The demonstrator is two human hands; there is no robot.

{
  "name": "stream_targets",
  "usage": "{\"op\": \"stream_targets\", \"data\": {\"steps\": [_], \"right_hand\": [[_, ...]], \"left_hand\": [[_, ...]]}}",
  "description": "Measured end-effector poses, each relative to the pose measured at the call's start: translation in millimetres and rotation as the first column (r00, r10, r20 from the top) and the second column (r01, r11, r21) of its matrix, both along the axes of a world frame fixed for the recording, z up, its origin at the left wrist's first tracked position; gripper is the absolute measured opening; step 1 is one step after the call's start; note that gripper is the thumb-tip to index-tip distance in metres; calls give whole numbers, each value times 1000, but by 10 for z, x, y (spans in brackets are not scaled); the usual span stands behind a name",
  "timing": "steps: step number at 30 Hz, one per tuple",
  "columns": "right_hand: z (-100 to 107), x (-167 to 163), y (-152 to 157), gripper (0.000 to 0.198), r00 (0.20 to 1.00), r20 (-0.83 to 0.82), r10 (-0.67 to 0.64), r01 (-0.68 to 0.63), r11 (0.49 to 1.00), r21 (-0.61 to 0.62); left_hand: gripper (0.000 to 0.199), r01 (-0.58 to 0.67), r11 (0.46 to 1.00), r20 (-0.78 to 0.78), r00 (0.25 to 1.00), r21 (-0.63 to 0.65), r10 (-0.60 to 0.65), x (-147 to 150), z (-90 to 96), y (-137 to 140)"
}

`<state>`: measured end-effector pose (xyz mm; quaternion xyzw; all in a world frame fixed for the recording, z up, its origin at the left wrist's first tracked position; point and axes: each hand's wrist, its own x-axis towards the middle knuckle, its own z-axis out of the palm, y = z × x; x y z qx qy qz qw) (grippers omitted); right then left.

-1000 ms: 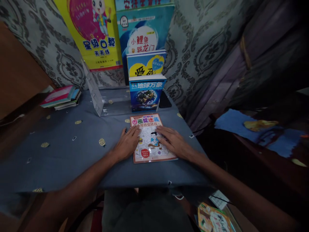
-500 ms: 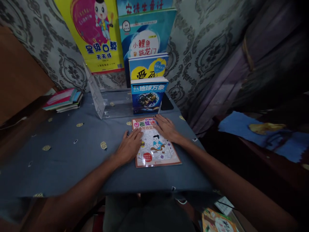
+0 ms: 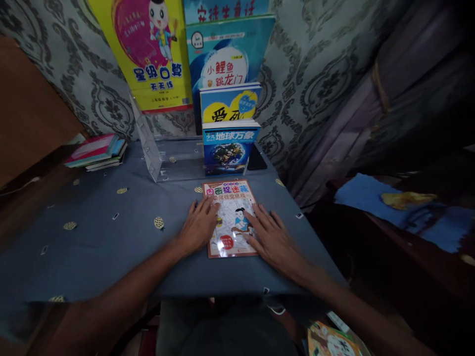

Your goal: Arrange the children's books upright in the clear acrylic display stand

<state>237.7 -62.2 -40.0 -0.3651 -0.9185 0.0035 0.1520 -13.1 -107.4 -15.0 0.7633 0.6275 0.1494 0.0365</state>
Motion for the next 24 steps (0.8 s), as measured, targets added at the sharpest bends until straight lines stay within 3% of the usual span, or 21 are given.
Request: {"op": "stream_targets", "data": {"steps": [4, 7, 10, 12, 14, 16, 18, 21, 24], "right_hand": [[-18, 21, -53, 54, 1000, 3, 5, -5, 1000, -5], [-64, 18, -29, 54, 1000, -29, 13, -13, 1000, -5], [-106, 22, -15, 55, 998, -61, 24, -23, 1000, 2], [-116, 25, -18, 54, 997, -73, 24, -24, 1000, 5], [-112, 25, -23, 54, 997, -73, 23, -23, 1000, 5], [-100, 25, -27, 54, 997, -68, 20, -20, 1000, 4], [-88, 25, -26, 54, 998, -66, 17, -18, 1000, -2], [-73, 28, -19, 55, 997, -70, 31, -33, 999, -17], [-44, 33, -16, 54, 997, -70, 43, -46, 998, -42]], "left_hand": [[43, -108, 993, 61, 993, 40, 105, 43, 2, -34], [54, -69, 996, 219, 974, 50, 57, 65, 24, -43], [59, -42, 996, 455, 890, 84, -1, 43, 36, 2], [57, -62, 994, 635, 772, 94, -12, -11, 21, 69], [54, -128, 991, 794, 606, 36, 49, -92, -8, 151], [50, -217, 971, 901, 397, -95, 177, -176, -32, 220], [44, -220, 943, 944, 158, -251, 288, -225, -30, 253], [35, 43, 919, 912, -112, -393, 395, -195, 17, 227], [40, 270, 884, 871, -214, -382, 442, -94, 82, 164]]}}
